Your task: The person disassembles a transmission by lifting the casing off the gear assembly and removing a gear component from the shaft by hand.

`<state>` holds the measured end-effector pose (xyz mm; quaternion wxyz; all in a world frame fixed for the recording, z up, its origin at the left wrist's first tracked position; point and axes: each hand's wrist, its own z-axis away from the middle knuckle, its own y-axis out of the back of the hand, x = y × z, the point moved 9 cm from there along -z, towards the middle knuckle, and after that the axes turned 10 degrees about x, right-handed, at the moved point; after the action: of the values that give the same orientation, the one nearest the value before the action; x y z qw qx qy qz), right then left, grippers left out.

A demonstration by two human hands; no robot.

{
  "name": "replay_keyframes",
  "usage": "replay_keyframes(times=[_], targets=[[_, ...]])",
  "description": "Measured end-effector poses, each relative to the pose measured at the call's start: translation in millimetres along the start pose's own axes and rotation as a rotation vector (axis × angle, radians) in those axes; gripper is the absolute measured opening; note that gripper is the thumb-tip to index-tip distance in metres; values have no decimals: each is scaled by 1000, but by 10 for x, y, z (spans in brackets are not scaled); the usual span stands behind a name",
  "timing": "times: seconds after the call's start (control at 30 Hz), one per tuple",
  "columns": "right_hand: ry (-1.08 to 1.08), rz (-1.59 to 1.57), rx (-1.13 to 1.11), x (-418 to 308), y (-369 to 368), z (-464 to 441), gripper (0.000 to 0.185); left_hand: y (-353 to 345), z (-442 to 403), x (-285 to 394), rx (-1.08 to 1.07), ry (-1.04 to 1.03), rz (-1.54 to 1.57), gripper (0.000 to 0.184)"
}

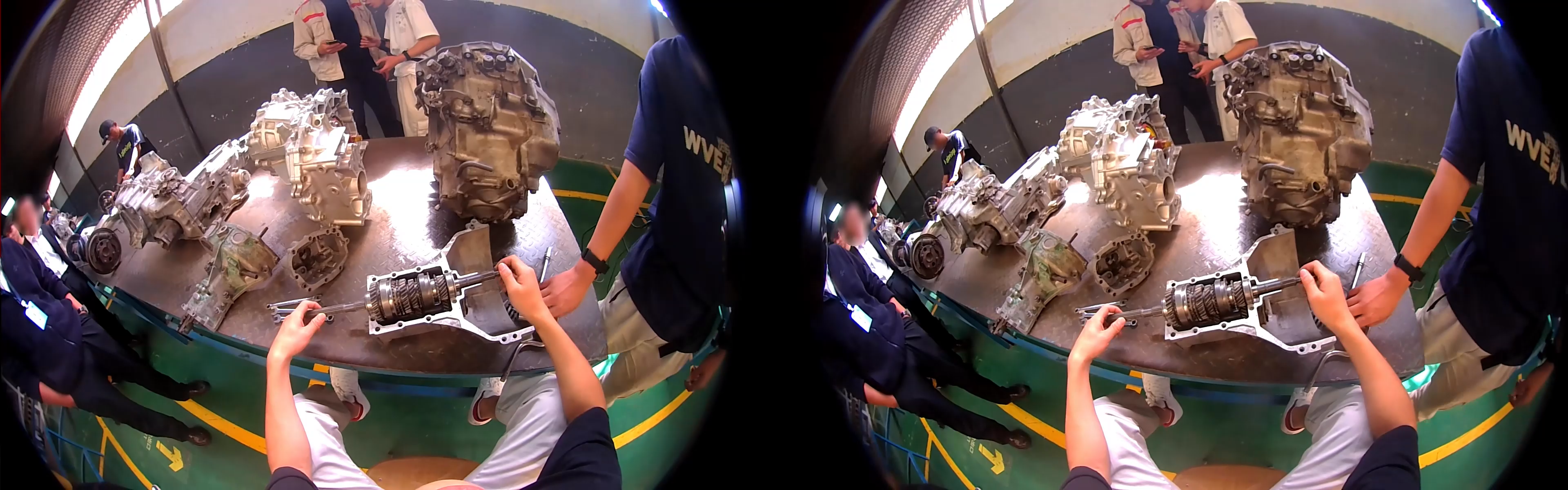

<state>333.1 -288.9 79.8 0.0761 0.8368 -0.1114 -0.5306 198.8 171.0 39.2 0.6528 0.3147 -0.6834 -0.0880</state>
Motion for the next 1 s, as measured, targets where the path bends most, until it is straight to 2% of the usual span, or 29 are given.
replay_keyframes(times=[0.03, 0.17, 0.23, 0.27, 0.3, 0.4, 0.67, 0.73, 1.0], targets=[[94, 94, 3, -104, 0, -1, 15, 5, 22, 61, 0, -2, 2, 35], [81, 170, 8, -336, 13, 44, 15, -3, 42, 286, 33, -112, -115, 39], [313, 257, 47, -561, 3, 63, 12, -32, 31, 333, 74, -239, -198, 39], [287, 227, 67, -524, 8, 66, 10, -28, 11, 303, 105, -293, -235, 39], [385, 272, 72, -584, -6, 88, 11, -44, -4, 303, 121, -340, -269, 38], [375, 337, -13, -616, -64, 119, 13, -87, 22, 397, 172, -454, -356, 33], [361, 329, -190, -582, -210, 148, 19, -178, 89, 543, 199, -480, -356, 31], [349, 335, -177, -543, -208, 144, 20, -216, 81, 539, 216, -517, -379, 31], [362, 434, -163, -394, -212, 98, 21, -278, 49, 576, 353, -430, -499, 28]])
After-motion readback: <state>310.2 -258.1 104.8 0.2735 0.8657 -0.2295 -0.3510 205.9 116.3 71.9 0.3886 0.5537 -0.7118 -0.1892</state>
